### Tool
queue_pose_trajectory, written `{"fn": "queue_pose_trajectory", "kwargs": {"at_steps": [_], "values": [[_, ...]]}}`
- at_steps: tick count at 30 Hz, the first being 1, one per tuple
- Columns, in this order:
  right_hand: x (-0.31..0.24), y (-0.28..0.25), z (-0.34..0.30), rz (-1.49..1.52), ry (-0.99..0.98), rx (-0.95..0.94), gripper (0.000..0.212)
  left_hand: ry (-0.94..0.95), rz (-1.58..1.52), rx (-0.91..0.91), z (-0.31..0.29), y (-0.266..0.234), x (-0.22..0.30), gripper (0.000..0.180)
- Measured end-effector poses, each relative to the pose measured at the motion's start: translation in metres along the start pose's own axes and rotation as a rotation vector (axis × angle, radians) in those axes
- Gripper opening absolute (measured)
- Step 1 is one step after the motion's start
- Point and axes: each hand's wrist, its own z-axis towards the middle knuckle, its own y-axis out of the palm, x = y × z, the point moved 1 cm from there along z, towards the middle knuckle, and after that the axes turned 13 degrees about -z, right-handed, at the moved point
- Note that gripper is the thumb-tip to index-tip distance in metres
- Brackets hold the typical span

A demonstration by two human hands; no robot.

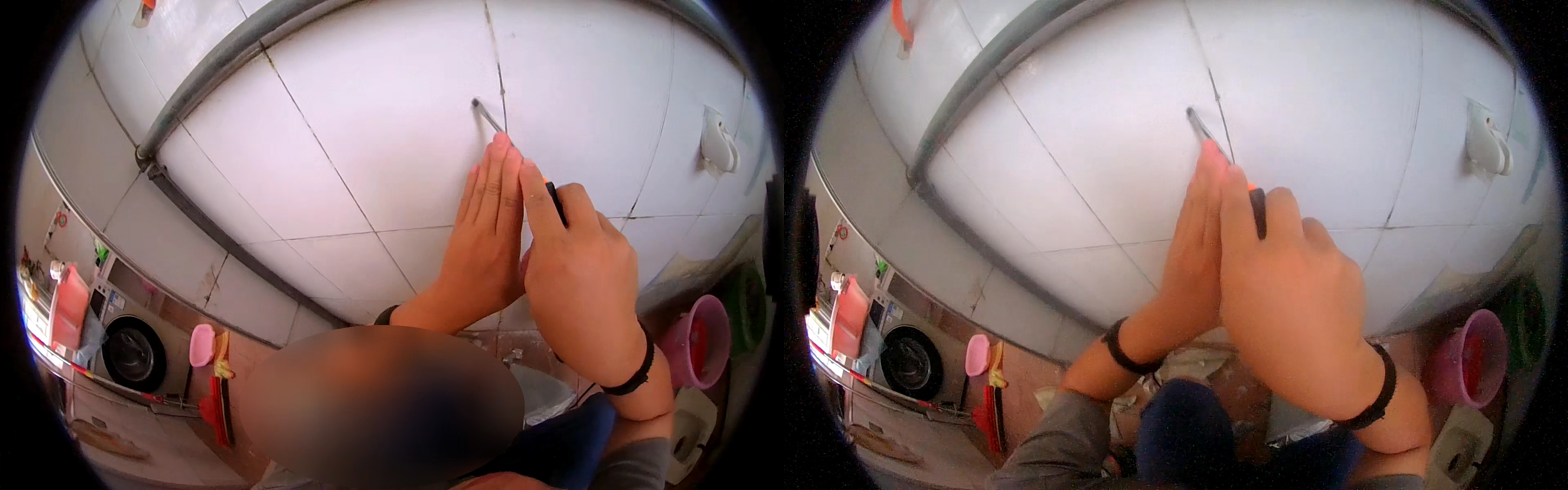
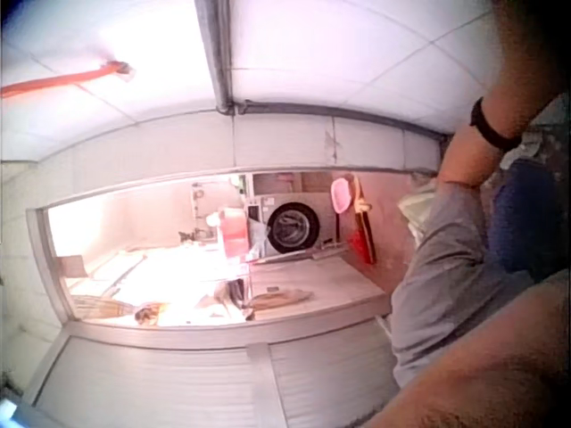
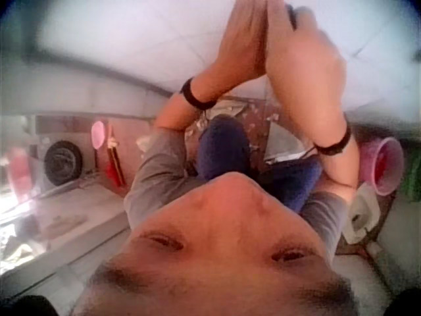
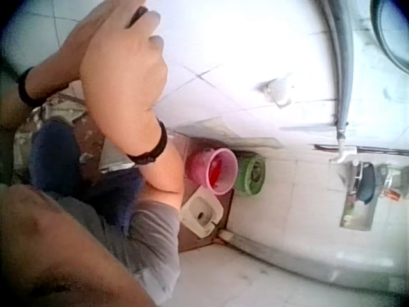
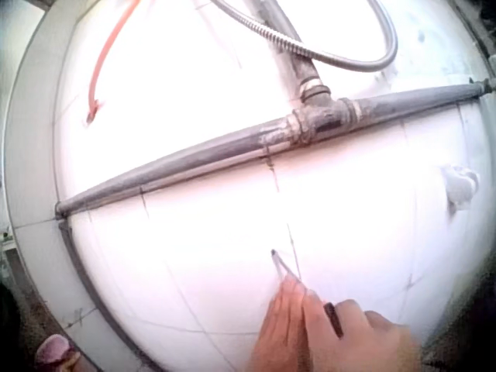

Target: The person uses a screwdriver to scrape out old material or dirt from the tile joints on a bathroom wall, moving along different sections of the tile grout lines.

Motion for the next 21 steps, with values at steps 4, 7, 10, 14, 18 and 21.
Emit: {"fn": "queue_pose_trajectory", "kwargs": {"at_steps": [4,7,10,14,18,21], "values": [[0.0,0.001,-0.003,0.01,0.021,-0.032,0.057,-0.005,-0.02,-0.062,-0.002,-0.001,-0.003,0.076],[0.0,0.002,-0.004,-0.007,0.018,-0.051,0.054,-0.013,-0.042,-0.067,-0.003,0.004,-0.003,0.073],[-0.003,0.004,-0.005,0.034,0.024,0.015,0.051,0.003,0.046,0.022,-0.004,0.004,-0.001,0.052],[0.0,0.01,0.006,0.075,-0.023,-0.009,0.048,-0.097,0.033,-0.068,0.0,0.006,0.001,0.068],[-0.015,0.002,0.008,0.049,-0.009,-0.019,0.047,-0.131,0.13,-0.074,-0.003,-0.003,0.002,0.068],[-0.001,0.005,-0.01,0.039,0.029,-0.049,0.047,0.007,0.039,-0.141,-0.01,0.0,0.004,0.068]]}}
